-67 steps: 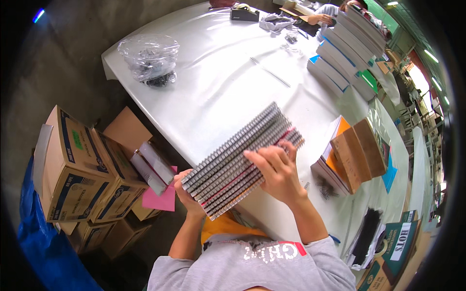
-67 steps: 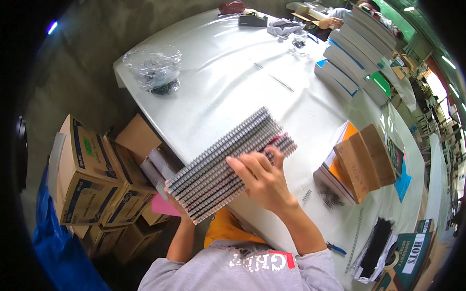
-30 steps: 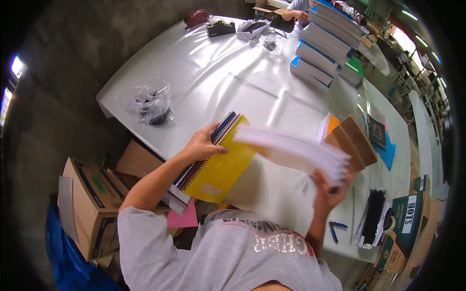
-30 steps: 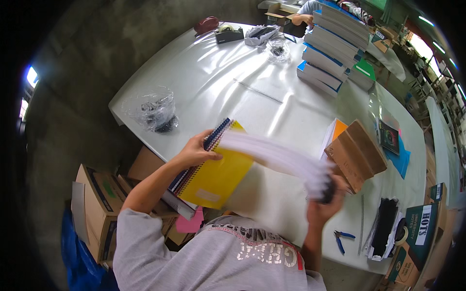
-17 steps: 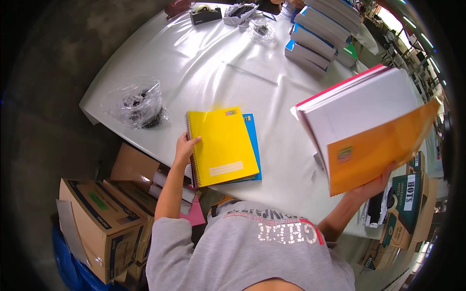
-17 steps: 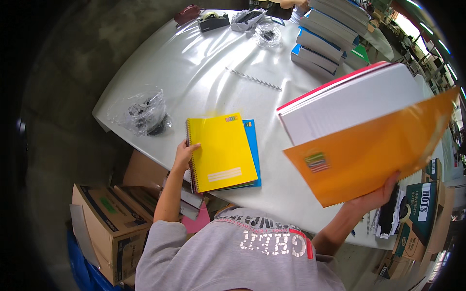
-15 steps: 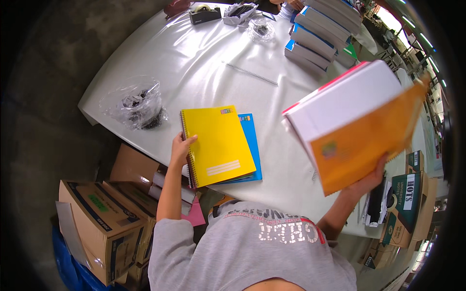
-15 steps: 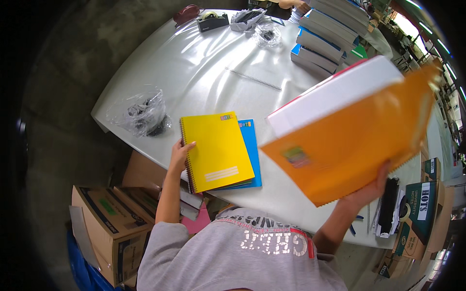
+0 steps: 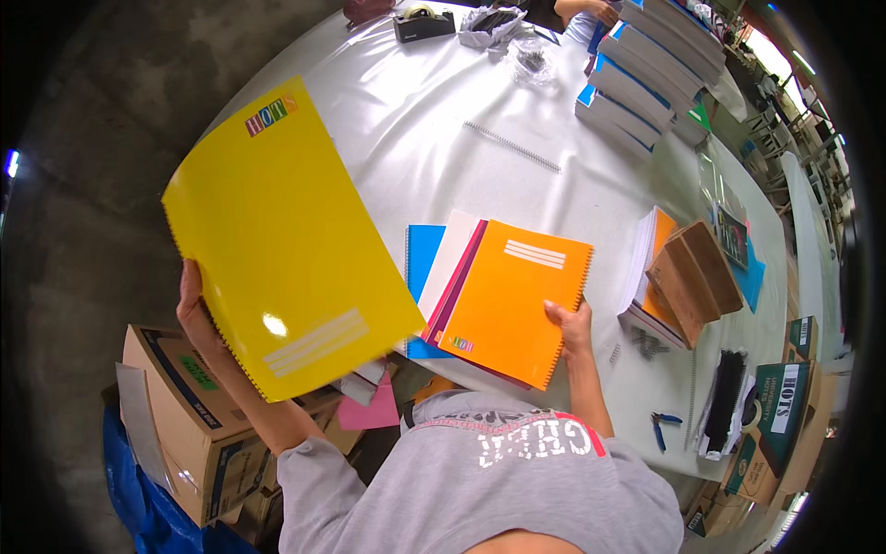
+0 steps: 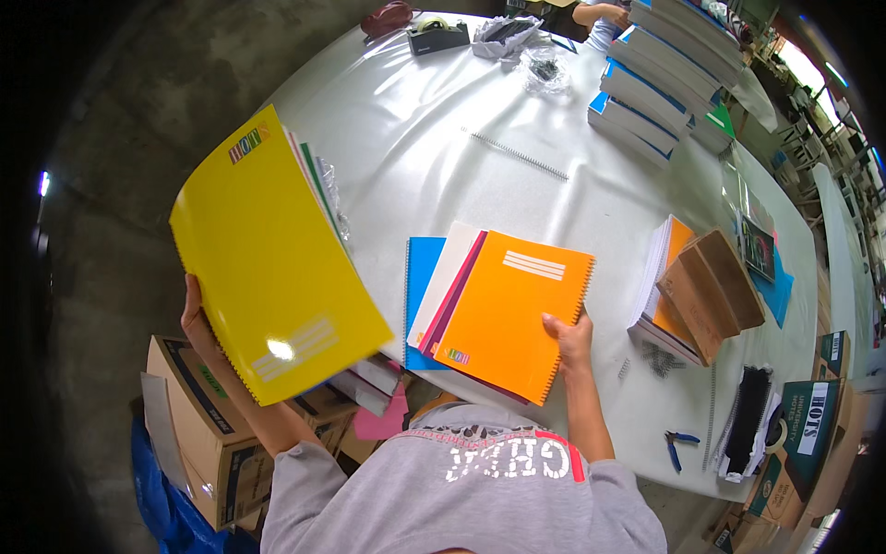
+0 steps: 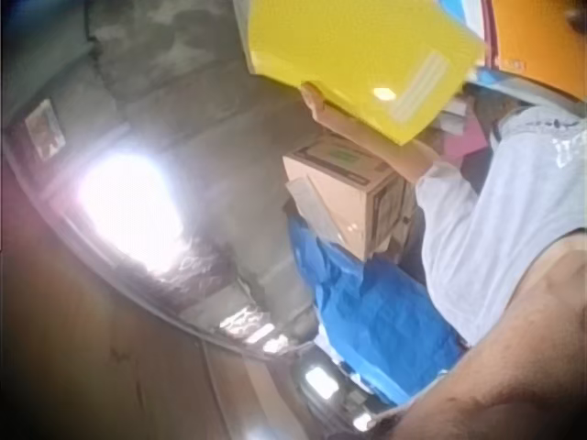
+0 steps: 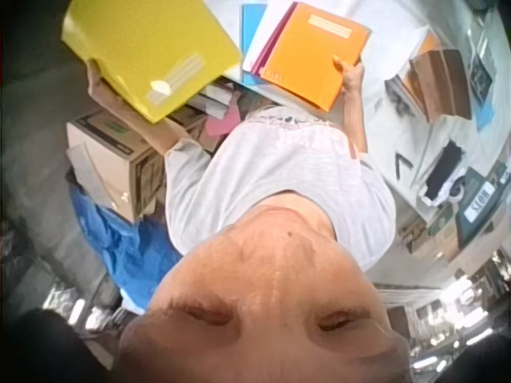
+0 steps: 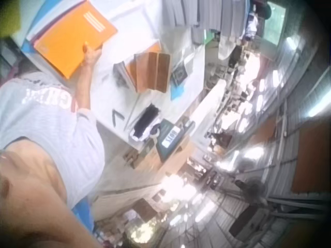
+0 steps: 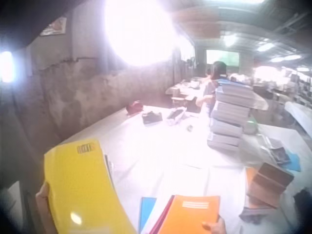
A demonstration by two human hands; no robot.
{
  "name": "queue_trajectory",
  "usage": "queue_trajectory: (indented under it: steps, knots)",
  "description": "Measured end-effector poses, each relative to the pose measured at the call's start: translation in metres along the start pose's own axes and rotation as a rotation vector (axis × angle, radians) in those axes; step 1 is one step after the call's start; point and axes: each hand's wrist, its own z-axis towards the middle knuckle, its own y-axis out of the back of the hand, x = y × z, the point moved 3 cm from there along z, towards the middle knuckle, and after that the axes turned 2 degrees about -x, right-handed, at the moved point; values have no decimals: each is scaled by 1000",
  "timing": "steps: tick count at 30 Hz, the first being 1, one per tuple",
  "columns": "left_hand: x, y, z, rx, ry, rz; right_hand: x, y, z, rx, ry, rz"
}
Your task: The person prepares notebooks by inserting spiral wire into the punched holes of colored notebook covers and paper blocks, then clips the ends of the wires using pliers.
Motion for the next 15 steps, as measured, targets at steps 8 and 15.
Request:
queue_trajectory:
  steps: [8,15]
  knots:
    - [162,23,24,76,397,267,117,11,-59,-100,584,-340]
    - [267,60,37,143,366,467,207,6,-110,-281,850,-615]
